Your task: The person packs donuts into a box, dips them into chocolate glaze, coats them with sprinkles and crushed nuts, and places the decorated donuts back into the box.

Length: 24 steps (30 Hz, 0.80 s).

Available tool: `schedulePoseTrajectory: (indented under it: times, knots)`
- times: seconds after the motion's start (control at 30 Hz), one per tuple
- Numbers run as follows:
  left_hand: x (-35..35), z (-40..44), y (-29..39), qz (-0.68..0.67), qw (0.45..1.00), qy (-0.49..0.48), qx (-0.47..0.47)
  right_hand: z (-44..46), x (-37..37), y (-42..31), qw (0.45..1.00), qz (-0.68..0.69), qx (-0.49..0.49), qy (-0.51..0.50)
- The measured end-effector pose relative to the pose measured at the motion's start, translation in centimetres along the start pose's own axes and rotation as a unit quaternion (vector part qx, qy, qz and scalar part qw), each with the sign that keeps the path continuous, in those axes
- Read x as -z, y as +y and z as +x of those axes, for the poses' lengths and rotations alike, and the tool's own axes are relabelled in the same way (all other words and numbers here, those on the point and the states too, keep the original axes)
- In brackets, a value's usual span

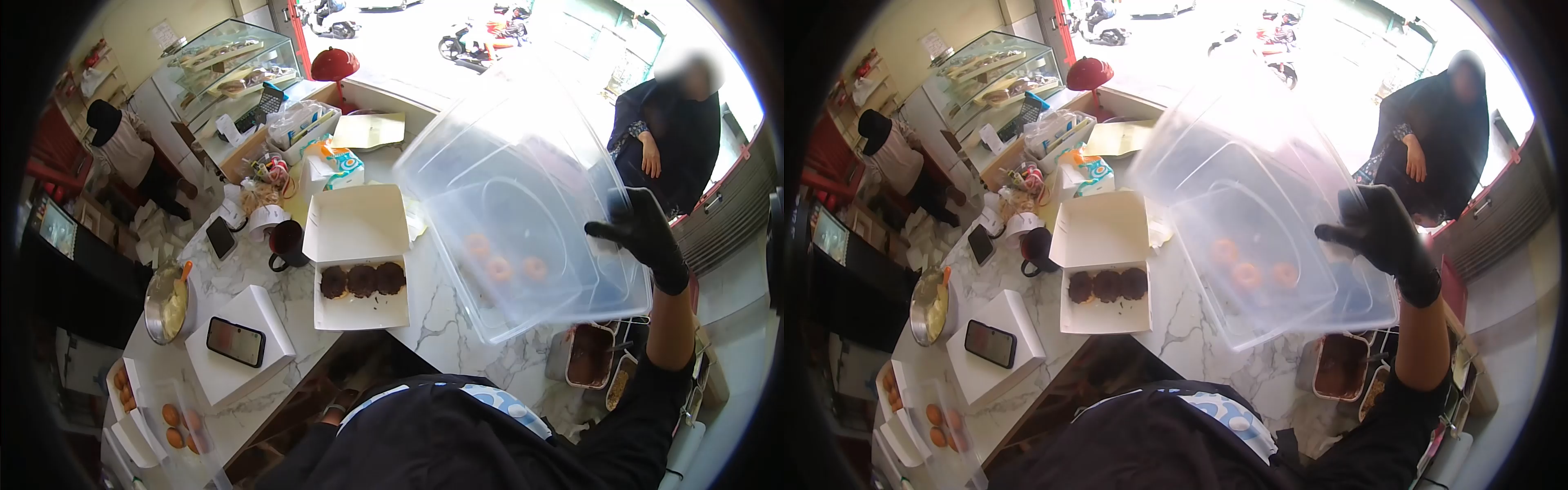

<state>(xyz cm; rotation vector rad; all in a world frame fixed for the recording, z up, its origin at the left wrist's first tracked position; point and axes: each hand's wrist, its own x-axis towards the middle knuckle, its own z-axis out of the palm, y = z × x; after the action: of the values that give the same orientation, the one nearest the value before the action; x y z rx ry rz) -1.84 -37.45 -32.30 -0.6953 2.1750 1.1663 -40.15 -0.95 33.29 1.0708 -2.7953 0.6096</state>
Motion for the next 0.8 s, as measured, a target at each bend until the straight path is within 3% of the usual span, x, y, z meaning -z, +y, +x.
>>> schedulePoseTrajectory:
  times: [0.03, 0.13, 0.23, 0.37, 0.4, 0.5, 0.53, 0.63, 0.67, 0.77, 0.8]
  knots:
    - [-0.1, 0.0, -0.1, -0.001, 1.000, 0.001, 0.001, -0.1, 0.2, 0.3, 0.996, 0.063, -0.031, -0.049]
    - [-0.4, -0.1, 0.0, -0.006, 1.000, 0.002, 0.002, 0.7, 0.0, 1.8, 0.998, 0.028, -0.036, 0.031]
    - [-0.7, -0.2, 0.1, -0.013, 1.000, 0.002, -0.004, 2.0, -1.7, 3.0, 0.976, -0.145, 0.068, 0.146]
    - [-0.6, -0.2, -0.1, -0.017, 1.000, 0.001, 0.008, 0.1, 0.0, 0.0, 0.999, -0.032, 0.015, -0.003]
    - [-0.7, -0.2, -0.3, -0.016, 1.000, 0.001, 0.008, 0.3, 0.0, 0.7, 0.996, 0.049, -0.046, -0.059]
    - [-0.5, -0.5, -0.5, -0.012, 1.000, -0.004, 0.007, 1.4, -0.8, 2.3, 0.986, -0.118, 0.114, 0.028]
    - [-0.5, -0.7, -0.5, -0.013, 1.000, -0.007, 0.006, 1.8, -1.5, 2.8, 0.991, -0.105, 0.045, 0.076]
    - [-0.2, -1.0, -0.4, -0.007, 1.000, -0.013, 0.004, 1.9, -2.6, 3.2, 0.956, -0.166, 0.199, 0.137]
    - [-0.1, -1.1, -0.4, -0.007, 1.000, -0.014, 0.003, 1.3, -1.7, 1.3, 0.992, -0.099, 0.070, 0.018]
    - [0.0, -2.8, -1.6, -0.001, 1.000, -0.022, 0.006, 0.9, -1.1, 0.9, 0.998, 0.032, 0.010, -0.049]
    - [0.2, -3.6, -1.8, 0.002, 1.000, -0.027, 0.008, 1.4, -1.0, 2.0, 0.998, -0.037, 0.039, -0.036]
